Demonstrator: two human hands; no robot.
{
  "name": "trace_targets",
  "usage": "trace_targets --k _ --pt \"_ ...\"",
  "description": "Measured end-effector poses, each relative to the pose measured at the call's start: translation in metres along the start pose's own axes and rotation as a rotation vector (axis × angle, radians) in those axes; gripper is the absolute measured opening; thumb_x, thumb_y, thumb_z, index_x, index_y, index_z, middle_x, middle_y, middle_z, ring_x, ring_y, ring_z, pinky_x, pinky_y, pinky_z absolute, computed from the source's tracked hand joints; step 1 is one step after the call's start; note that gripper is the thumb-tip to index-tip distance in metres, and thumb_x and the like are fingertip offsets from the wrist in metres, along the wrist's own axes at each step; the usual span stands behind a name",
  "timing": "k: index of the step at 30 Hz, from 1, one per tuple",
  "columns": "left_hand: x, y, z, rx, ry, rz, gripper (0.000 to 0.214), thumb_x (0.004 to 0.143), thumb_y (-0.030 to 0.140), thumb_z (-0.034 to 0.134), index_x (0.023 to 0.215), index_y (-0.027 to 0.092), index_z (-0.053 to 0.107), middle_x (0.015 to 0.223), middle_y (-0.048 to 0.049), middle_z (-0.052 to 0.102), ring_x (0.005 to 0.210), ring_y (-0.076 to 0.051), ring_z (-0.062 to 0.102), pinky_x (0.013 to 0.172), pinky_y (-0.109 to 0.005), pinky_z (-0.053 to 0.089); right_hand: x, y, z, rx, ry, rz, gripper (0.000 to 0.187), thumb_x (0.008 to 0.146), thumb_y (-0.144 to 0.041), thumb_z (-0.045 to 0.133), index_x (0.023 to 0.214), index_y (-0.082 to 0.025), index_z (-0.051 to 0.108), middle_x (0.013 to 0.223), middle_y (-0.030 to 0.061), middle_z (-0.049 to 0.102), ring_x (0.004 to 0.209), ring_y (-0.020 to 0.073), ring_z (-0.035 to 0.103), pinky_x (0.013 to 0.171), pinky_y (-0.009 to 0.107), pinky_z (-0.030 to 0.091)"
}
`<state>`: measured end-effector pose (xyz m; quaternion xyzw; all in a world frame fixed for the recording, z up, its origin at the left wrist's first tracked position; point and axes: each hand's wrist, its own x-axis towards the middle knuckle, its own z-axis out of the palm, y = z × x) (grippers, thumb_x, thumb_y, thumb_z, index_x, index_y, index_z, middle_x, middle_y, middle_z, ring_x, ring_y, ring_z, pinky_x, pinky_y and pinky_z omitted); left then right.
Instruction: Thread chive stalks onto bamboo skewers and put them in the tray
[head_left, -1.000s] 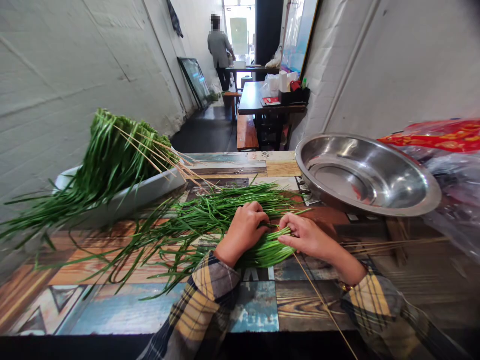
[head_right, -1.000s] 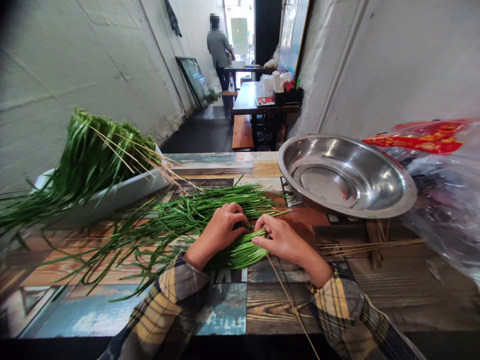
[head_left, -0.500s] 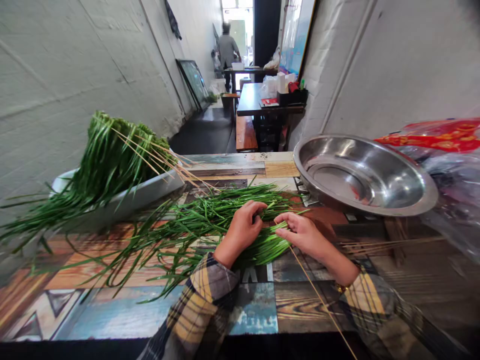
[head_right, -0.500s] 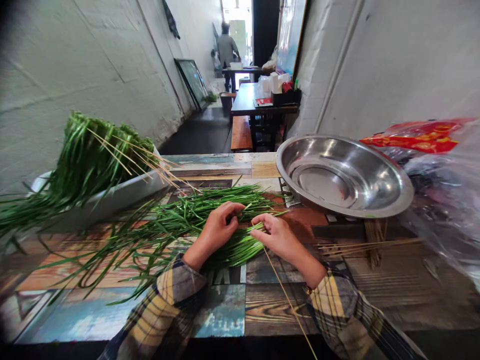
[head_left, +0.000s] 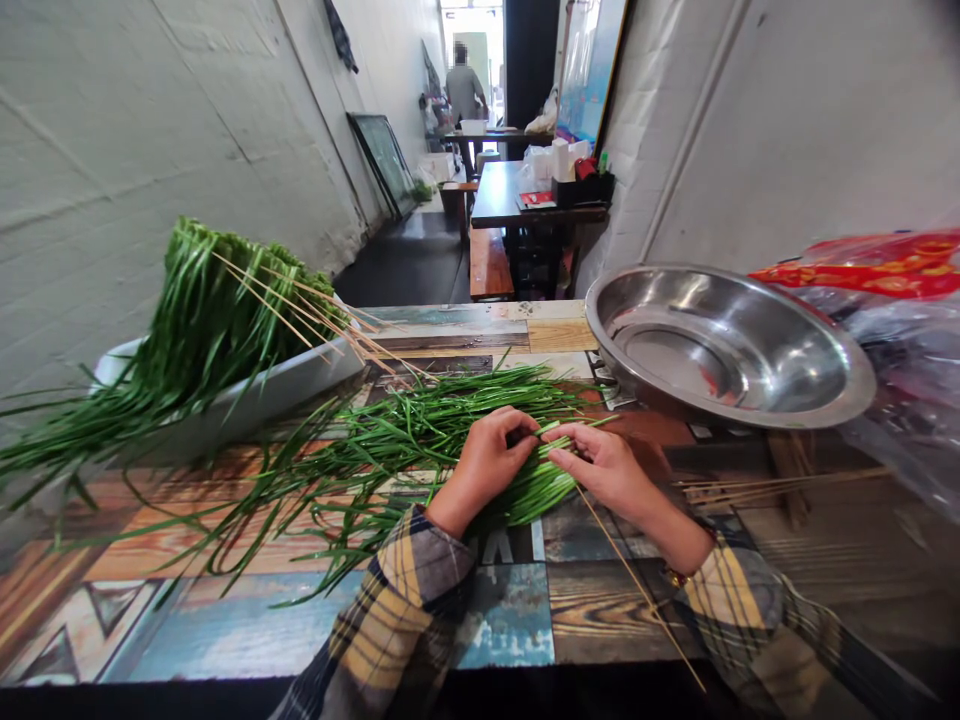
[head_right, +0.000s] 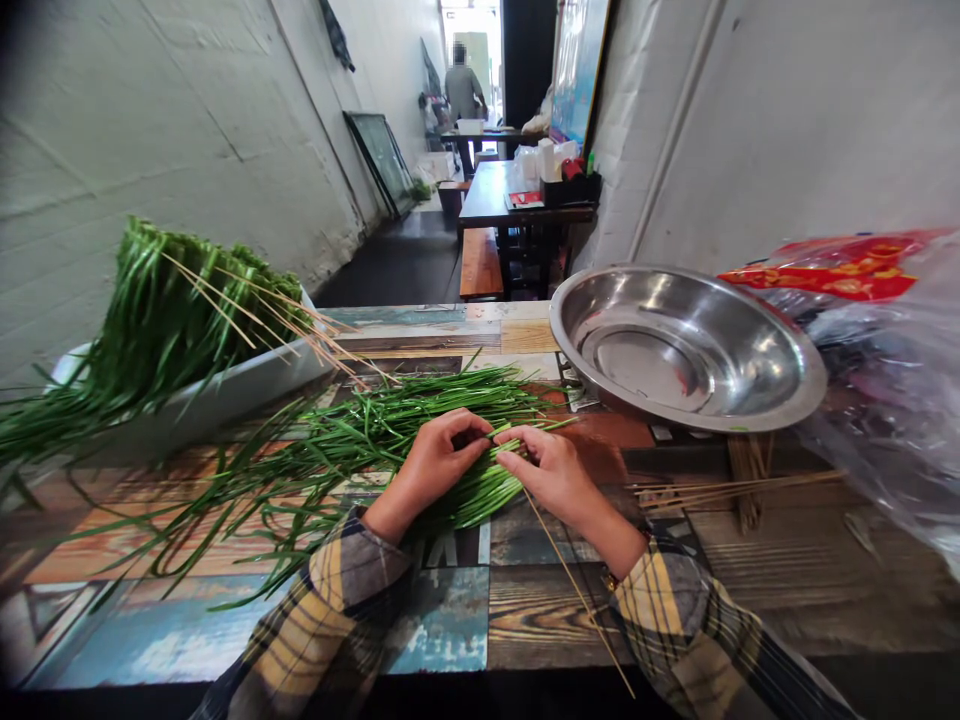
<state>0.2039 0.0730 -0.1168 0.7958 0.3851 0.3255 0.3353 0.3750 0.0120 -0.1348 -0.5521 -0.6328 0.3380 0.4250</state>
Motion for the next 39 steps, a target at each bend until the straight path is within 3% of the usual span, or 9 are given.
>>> trace_targets --k 9,23,39 --pt "-0.0009 -0.0002 -0.0006 0.003 -0.001 0.038 0.015 0.078 0.008 0.055 0.082 0.014 0.068 0.077 -0.0031 0.065 0.071 -0.014 0.058 0.068 -0.025 0.043 0.0 0.0034 0.0008 -0.013 0.006 -0.011 0.024 0.083 -0.032 0.059 0.098 -0.017 0.07 0.079 0.0034 0.069 0.061 0.0142 0.054 0.058 0.026 0.042" --pt "-0.0009 0.0009 0.0006 -0.159 0.008 -0.081 0.006 0.074 0.009 0.06 0.076 0.014 0.062 0.066 0.002 0.057 0.061 -0.01 0.051 0.059 -0.02 0.039 0.0004 0.0024 0.0011 -0.007 0.006 -0.005 0.026 0.083 -0.031 0.059 0.101 -0.016 0.069 0.088 0.0056 0.072 0.069 0.0158 0.06 0.064 0.027 0.046" --pt "-0.0004 0.0033 -0.0015 -0.116 0.014 -0.084 0.007 0.074 0.012 0.06 0.072 0.014 0.066 0.066 0.0005 0.064 0.061 -0.011 0.056 0.059 -0.021 0.042 -0.0004 0.0036 0.0002 -0.087 0.02 -0.026 0.023 0.082 -0.031 0.059 0.097 -0.017 0.069 0.078 0.0033 0.068 0.063 0.015 0.055 0.059 0.026 0.042"
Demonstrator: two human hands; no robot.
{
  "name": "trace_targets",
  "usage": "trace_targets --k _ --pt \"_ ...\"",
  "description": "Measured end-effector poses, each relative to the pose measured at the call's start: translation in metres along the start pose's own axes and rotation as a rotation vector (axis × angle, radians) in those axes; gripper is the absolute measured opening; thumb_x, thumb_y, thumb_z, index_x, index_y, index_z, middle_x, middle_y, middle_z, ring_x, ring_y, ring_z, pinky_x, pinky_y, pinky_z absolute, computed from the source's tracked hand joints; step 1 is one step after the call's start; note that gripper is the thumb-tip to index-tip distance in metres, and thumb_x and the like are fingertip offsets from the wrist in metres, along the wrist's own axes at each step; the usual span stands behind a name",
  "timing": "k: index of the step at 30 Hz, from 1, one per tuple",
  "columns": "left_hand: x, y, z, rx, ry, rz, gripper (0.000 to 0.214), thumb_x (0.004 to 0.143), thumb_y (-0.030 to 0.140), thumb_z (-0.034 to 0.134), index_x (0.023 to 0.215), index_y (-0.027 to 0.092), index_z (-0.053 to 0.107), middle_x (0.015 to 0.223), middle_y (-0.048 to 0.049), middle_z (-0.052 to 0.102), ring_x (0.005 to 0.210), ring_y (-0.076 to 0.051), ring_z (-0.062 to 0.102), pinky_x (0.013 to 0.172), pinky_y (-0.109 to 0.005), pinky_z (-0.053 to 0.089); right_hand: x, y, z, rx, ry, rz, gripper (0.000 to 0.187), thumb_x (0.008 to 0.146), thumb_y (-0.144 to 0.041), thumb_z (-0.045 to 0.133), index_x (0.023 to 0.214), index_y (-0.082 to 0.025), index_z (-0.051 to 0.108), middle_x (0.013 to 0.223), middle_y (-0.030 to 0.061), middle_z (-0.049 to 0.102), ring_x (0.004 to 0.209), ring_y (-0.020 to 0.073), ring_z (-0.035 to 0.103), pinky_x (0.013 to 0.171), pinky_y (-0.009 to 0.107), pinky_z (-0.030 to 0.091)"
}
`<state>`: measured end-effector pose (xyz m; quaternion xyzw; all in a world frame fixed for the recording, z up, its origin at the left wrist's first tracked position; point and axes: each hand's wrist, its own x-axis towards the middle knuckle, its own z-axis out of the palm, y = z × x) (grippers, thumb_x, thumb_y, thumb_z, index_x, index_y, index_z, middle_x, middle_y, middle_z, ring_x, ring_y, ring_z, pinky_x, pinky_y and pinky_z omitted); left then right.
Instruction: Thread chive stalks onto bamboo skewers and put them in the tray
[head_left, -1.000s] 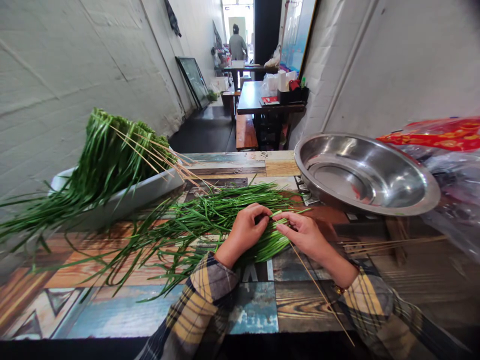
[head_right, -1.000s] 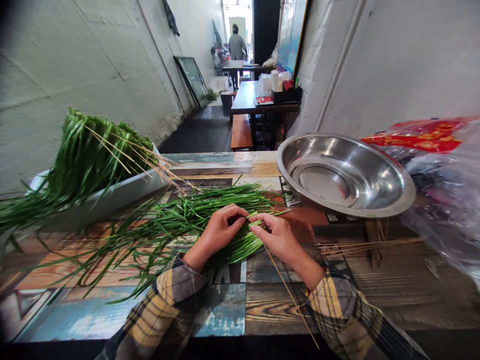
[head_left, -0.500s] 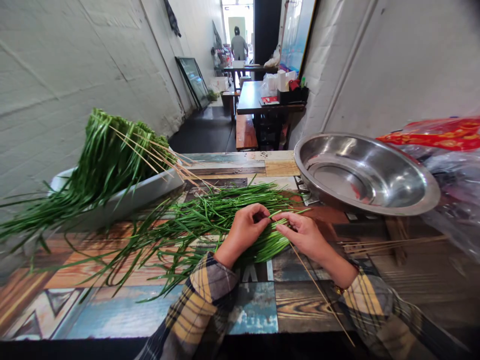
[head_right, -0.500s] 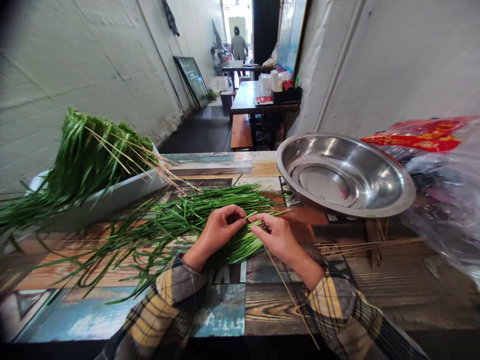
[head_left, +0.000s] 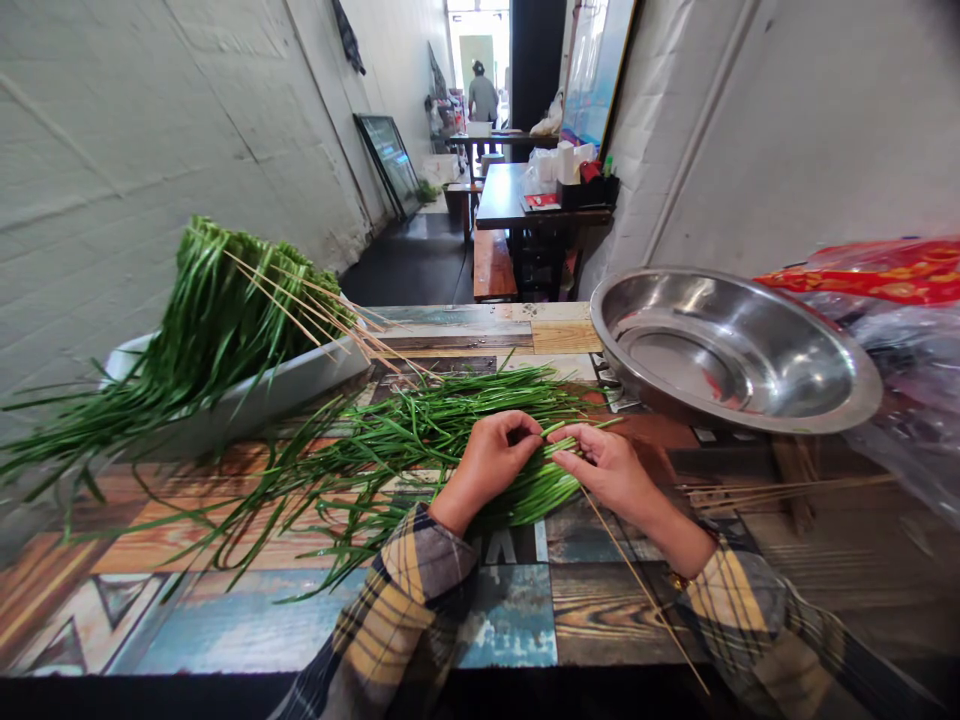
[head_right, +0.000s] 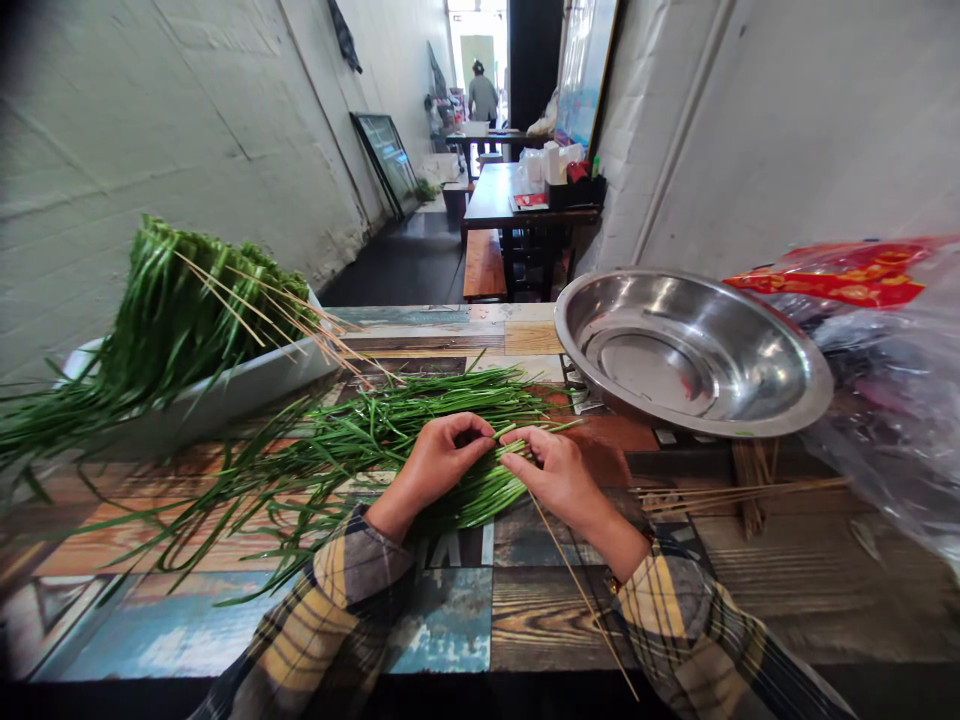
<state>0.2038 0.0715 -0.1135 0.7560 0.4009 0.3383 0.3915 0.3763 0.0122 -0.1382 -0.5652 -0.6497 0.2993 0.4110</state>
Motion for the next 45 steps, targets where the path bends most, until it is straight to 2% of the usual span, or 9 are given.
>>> trace_targets --k 12,16,19,30,32,37,39,41,45 --pt "-0.001 -0.003 0.0 0.027 -0.04 0.034 0.009 0.077 0.013 0.059 0.074 0.013 0.068 0.071 -0.0021 0.067 0.066 -0.013 0.059 0.064 -0.022 0.043 0.001 0.002 0.001 0.03 0.009 0.011 0.021 0.08 -0.033 0.061 0.093 -0.017 0.066 0.071 0.0012 0.063 0.059 0.0136 0.051 0.056 0.026 0.038" --pt "-0.001 -0.002 -0.001 0.057 -0.039 0.046 0.009 0.077 0.013 0.06 0.075 0.014 0.068 0.072 -0.0018 0.068 0.067 -0.013 0.06 0.064 -0.023 0.043 0.001 0.001 0.002 0.138 0.027 0.054 0.034 0.078 -0.034 0.064 0.106 -0.016 0.058 0.059 -0.0055 0.048 0.052 0.0112 0.043 0.05 0.024 0.032" --pt "0.0 -0.002 -0.001 0.055 -0.044 0.05 0.009 0.076 0.011 0.06 0.074 0.014 0.068 0.071 -0.0016 0.067 0.067 -0.013 0.059 0.064 -0.023 0.043 0.001 -0.003 0.002 0.11 0.045 0.03 0.038 0.078 -0.032 0.063 0.113 -0.017 0.057 0.057 -0.0083 0.038 0.05 0.0102 0.036 0.049 0.024 0.028" --pt "-0.001 0.001 -0.002 0.069 -0.146 0.129 0.013 0.079 0.011 0.057 0.071 0.015 0.066 0.072 -0.0015 0.065 0.069 -0.013 0.058 0.066 -0.023 0.043 0.0 0.006 0.004 0.063 0.047 0.023 0.021 0.079 -0.032 0.063 0.094 -0.018 0.058 0.064 -0.0046 0.047 0.057 0.0117 0.044 0.053 0.024 0.033" --pt "0.0 0.001 -0.005 0.081 -0.106 0.14 0.013 0.081 0.012 0.057 0.072 0.015 0.066 0.075 -0.0026 0.065 0.072 -0.013 0.059 0.067 -0.024 0.044 0.001 0.005 0.003 0.037 0.048 0.025 0.02 0.078 -0.032 0.063 0.092 -0.018 0.059 0.061 -0.006 0.043 0.055 0.0111 0.041 0.052 0.024 0.031" --pt "0.005 -0.008 -0.013 0.22 0.258 0.093 0.012 0.084 0.014 0.055 0.087 0.016 0.067 0.081 -0.0035 0.064 0.076 -0.015 0.059 0.07 -0.026 0.045 0.001 0.004 0.001 -0.025 0.023 0.029 0.021 0.078 -0.031 0.064 0.095 -0.018 0.061 0.058 -0.0074 0.038 0.052 0.01 0.038 0.049 0.023 0.028" --pt "0.007 -0.014 -0.017 0.277 0.343 0.098 0.014 0.086 0.014 0.053 0.09 0.017 0.066 0.084 -0.0039 0.063 0.08 -0.015 0.059 0.072 -0.026 0.046 0.001 0.005 0.001 -0.036 0.011 0.03 0.022 0.079 -0.032 0.064 0.096 -0.018 0.063 0.059 -0.006 0.041 0.054 0.0107 0.04 0.05 0.023 0.03" --pt "0.007 -0.019 -0.019 0.351 0.34 0.119 0.015 0.086 0.014 0.052 0.09 0.017 0.067 0.086 -0.0044 0.064 0.083 -0.016 0.059 0.074 -0.027 0.046 0.001 0.007 0.001 -0.023 -0.008 0.037 0.021 0.08 -0.033 0.062 0.095 -0.017 0.065 0.062 -0.0036 0.048 0.058 0.0118 0.045 0.051 0.023 0.032" --pt "0.006 -0.023 -0.017 0.527 0.213 0.188 0.017 0.087 0.015 0.053 0.089 0.018 0.069 0.091 -0.0061 0.065 0.088 -0.019 0.057 0.08 -0.033 0.045 0.001 0.007 0.002 -0.005 -0.037 0.042 0.019 0.082 -0.033 0.06 0.092 -0.018 0.065 0.066 -0.0016 0.055 0.06 0.013 0.049 0.052 0.024 0.034"
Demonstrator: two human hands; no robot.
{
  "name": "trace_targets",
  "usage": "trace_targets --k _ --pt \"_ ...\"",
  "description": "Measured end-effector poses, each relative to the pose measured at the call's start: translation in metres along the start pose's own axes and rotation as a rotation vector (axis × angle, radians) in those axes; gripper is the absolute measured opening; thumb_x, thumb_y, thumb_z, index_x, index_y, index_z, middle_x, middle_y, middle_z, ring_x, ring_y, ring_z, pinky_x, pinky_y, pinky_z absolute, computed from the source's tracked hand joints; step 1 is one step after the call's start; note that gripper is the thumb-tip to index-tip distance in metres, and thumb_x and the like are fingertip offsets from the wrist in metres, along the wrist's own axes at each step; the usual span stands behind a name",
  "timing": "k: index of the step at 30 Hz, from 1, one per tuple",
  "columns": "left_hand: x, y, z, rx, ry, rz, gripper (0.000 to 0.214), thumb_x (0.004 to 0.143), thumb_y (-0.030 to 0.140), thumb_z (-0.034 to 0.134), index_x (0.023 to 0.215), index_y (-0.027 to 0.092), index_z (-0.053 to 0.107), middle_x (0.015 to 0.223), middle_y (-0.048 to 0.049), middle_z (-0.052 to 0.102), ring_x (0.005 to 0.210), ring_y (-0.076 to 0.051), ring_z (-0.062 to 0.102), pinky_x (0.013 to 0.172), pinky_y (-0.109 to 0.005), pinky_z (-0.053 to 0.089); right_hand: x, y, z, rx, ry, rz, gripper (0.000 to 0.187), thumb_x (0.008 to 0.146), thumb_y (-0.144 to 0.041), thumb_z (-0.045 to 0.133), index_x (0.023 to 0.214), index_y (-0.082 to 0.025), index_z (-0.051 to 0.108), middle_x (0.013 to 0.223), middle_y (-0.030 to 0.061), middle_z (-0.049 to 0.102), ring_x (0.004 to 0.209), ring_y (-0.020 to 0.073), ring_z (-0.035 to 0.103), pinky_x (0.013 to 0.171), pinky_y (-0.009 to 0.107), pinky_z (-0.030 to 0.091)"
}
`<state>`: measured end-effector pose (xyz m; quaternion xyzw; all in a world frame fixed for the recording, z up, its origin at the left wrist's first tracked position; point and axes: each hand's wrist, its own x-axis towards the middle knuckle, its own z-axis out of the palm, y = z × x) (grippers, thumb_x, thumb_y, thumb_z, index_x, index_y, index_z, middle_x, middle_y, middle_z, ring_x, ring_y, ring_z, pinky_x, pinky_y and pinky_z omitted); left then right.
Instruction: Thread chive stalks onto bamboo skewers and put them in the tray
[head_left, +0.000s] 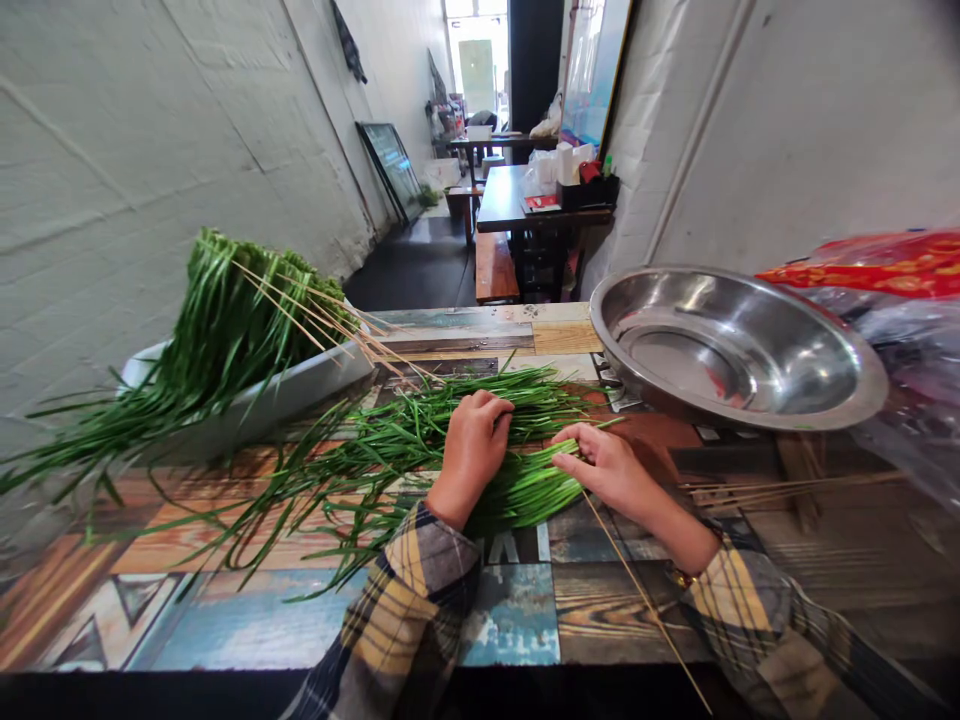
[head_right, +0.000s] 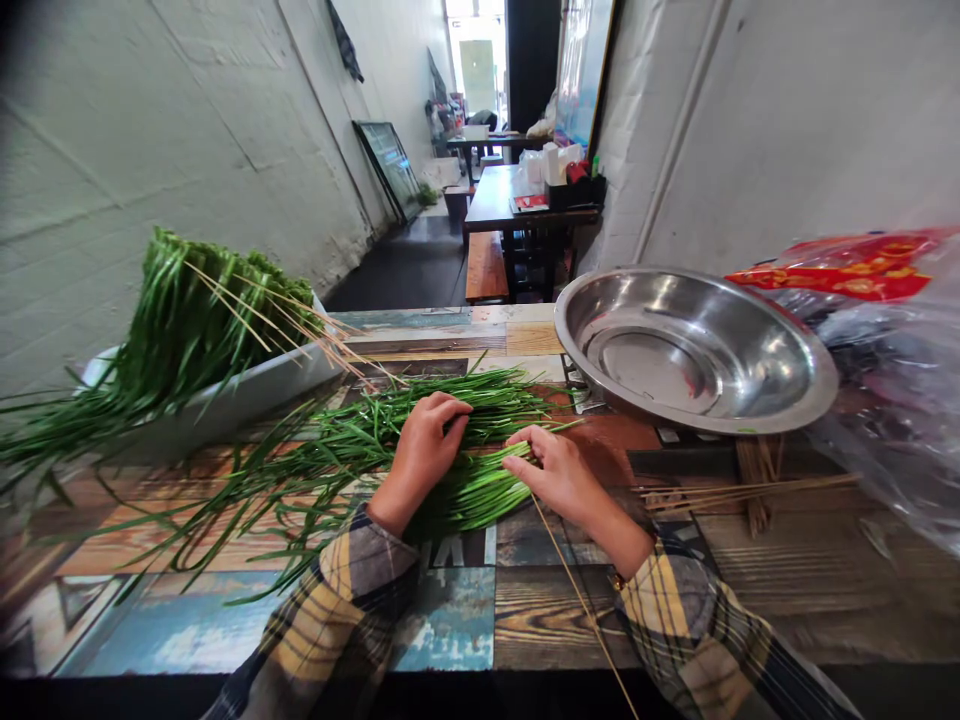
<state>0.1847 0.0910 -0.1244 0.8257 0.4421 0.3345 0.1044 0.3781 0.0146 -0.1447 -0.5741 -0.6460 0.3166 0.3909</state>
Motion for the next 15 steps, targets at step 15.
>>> trace_targets --k 15 --pt "0.0 0.01 0.008 0.181 -0.183 0.037 0.015 0.085 0.014 0.055 0.089 0.018 0.069 0.086 -0.007 0.061 0.084 -0.021 0.055 0.076 -0.032 0.042 0.0 -0.011 -0.001 -0.066 0.012 0.001 0.017 0.08 -0.03 0.062 0.091 -0.018 0.066 0.07 -0.0008 0.059 0.064 0.0143 0.051 0.06 0.026 0.037"
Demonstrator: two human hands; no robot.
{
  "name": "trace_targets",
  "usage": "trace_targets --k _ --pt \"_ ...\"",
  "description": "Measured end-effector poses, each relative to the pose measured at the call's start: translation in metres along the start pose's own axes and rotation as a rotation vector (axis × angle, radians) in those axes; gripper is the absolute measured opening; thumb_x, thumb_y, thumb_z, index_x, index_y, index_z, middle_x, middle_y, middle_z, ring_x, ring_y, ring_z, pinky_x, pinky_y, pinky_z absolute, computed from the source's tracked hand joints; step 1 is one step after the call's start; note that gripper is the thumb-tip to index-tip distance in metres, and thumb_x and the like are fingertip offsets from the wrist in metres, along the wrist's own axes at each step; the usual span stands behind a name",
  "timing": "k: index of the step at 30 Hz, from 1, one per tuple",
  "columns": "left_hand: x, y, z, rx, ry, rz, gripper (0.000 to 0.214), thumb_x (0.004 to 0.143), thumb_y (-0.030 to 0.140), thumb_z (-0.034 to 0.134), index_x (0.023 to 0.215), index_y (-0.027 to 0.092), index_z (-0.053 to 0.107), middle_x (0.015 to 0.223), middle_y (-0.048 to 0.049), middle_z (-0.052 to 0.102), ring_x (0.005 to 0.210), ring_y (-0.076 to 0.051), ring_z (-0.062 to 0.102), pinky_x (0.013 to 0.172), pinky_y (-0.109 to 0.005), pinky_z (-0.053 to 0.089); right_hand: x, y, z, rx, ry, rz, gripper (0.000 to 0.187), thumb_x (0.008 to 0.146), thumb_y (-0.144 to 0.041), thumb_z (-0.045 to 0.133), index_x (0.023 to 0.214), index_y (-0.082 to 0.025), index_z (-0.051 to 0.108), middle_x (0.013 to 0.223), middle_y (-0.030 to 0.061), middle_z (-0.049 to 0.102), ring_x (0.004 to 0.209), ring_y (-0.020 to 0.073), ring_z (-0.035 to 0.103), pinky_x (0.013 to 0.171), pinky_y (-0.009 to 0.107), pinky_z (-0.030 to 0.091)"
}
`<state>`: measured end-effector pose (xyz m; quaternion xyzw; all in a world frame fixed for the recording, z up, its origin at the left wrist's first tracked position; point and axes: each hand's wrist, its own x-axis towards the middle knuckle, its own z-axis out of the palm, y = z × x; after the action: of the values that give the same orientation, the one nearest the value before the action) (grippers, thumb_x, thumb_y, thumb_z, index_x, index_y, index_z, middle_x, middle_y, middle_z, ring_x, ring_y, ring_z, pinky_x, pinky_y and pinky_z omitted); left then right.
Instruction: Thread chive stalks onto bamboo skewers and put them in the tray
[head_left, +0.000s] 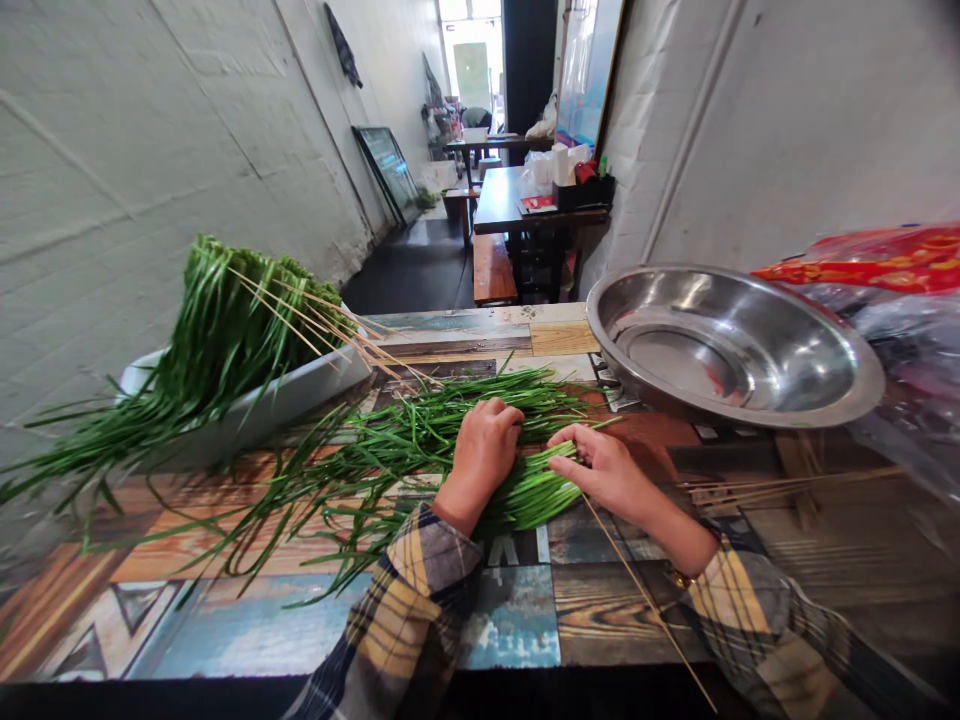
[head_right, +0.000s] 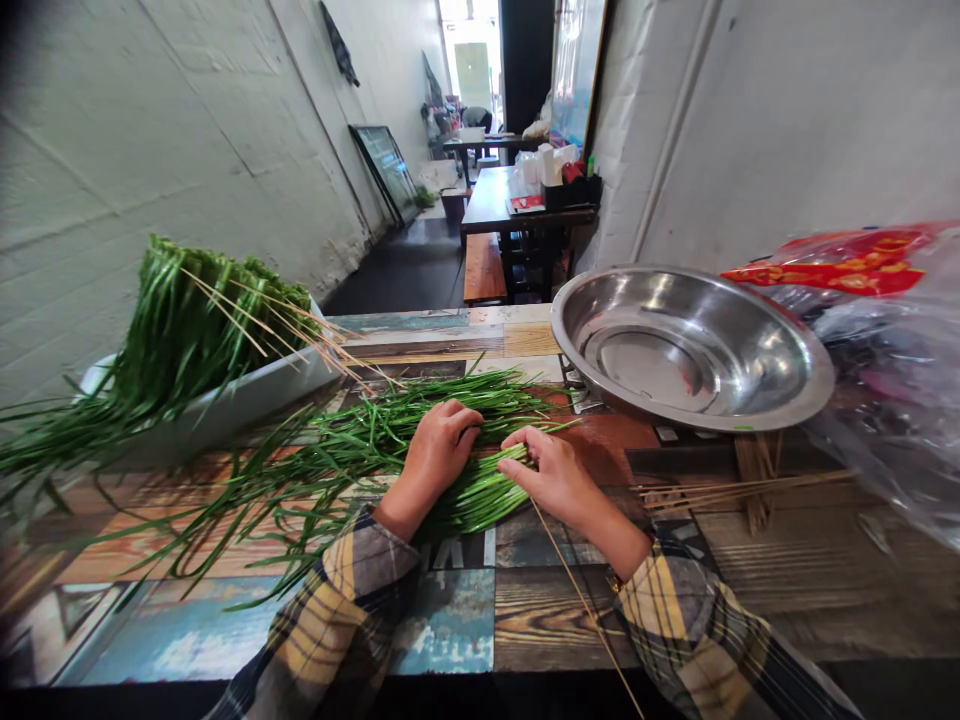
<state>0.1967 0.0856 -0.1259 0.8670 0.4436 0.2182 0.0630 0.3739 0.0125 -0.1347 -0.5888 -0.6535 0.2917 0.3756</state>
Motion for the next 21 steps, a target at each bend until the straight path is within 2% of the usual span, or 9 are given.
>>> trace_targets --k 12,17,21 --pt "-0.0002 0.0053 -0.0069 0.21 -0.105 0.009 0.019 0.089 0.019 0.051 0.08 0.019 0.067 0.09 -0.0071 0.062 0.086 -0.022 0.054 0.073 -0.033 0.04 -0.0002 -0.0012 -0.0009 -0.012 -0.019 -0.005 0.017 0.08 -0.03 0.061 0.091 -0.017 0.065 0.067 -0.0016 0.058 0.062 0.0135 0.05 0.06 0.025 0.037" --pt "-0.0002 0.005 -0.0037 0.226 -0.004 -0.023 0.018 0.092 0.019 0.047 0.082 0.018 0.063 0.091 -0.0074 0.062 0.087 -0.022 0.054 0.074 -0.033 0.039 -0.0006 -0.0008 -0.0005 -0.019 0.005 -0.023 0.018 0.08 -0.032 0.061 0.09 -0.018 0.065 0.066 -0.0018 0.057 0.062 0.0136 0.05 0.059 0.025 0.037" --pt "0.0013 0.0028 -0.0012 0.055 0.091 -0.09 0.017 0.092 0.015 0.044 0.087 0.018 0.059 0.088 -0.0061 0.063 0.085 -0.02 0.056 0.074 -0.031 0.04 -0.0006 -0.001 -0.0009 -0.017 0.001 -0.016 0.017 0.079 -0.031 0.061 0.089 -0.018 0.065 0.066 -0.0019 0.056 0.062 0.014 0.051 0.06 0.026 0.036"
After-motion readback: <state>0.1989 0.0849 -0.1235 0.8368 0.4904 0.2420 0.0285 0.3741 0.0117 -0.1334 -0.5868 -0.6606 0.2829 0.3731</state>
